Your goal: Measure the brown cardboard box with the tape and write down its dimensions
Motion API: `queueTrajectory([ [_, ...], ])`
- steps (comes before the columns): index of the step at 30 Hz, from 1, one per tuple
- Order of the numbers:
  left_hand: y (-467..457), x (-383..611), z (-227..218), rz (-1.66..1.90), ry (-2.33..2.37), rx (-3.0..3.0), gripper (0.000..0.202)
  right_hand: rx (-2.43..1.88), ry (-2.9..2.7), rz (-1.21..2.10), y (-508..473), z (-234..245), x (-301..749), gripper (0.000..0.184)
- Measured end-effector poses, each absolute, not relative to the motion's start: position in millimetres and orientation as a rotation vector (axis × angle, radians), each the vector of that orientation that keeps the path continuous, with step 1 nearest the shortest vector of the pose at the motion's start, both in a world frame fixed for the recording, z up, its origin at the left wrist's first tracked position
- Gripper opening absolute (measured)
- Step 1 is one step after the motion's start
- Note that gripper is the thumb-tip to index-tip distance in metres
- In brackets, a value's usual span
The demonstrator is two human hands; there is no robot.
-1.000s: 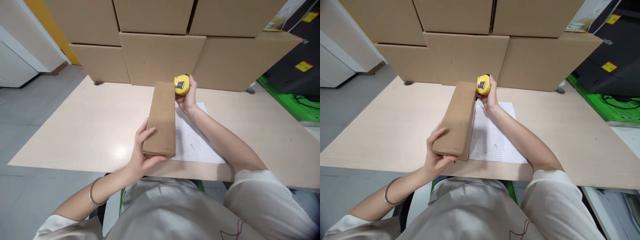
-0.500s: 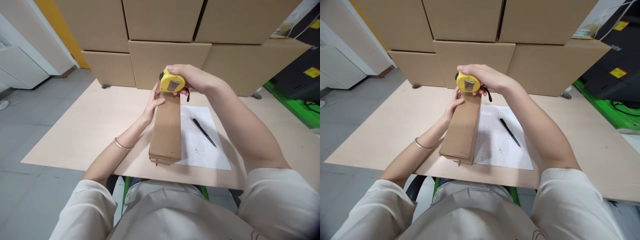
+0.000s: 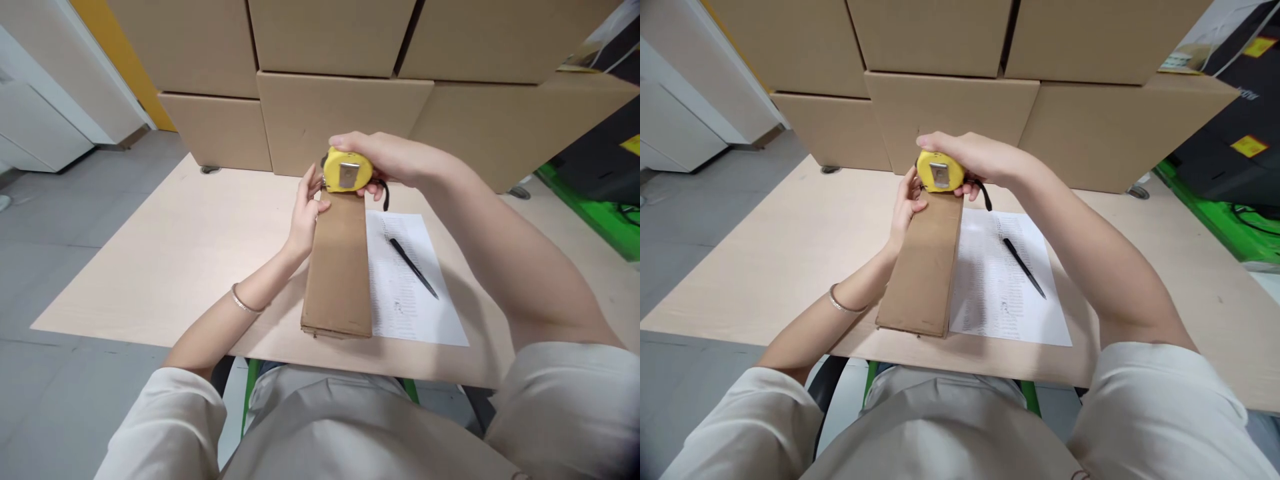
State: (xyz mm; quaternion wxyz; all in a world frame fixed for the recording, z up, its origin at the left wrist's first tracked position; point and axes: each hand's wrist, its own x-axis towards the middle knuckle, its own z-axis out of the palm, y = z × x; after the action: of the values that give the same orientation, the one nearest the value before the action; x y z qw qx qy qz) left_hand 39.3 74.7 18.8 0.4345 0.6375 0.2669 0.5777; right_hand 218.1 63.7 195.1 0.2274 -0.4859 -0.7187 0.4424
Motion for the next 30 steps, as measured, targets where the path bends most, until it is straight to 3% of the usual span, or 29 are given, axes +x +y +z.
queueTrajectory([
  [4, 71.6, 32.8, 23.3, 1.477, 0.663, 1.648, 0.089, -1.404, -1.949, 1.196, 50.6, 195.5, 253.5, 0.047],
  [14, 41.5, 38.2, 49.7, 1.452, 0.739, 1.529, 0.072, -1.277, -1.776, 1.243, 50.0, 168.3, 282.1, 0.052],
  [24, 44.6, 37.1, 52.1, 1.402, 0.735, 1.511, 0.080, -1.257, -1.742, 1.242, 58.2, 159.2, 284.5, 0.052],
  [30, 54.6, 19.3, 54.2, 1.416, 0.732, 1.419, 0.091, -0.997, -1.672, 1.205, 49.2, 159.1, 265.3, 0.052],
])
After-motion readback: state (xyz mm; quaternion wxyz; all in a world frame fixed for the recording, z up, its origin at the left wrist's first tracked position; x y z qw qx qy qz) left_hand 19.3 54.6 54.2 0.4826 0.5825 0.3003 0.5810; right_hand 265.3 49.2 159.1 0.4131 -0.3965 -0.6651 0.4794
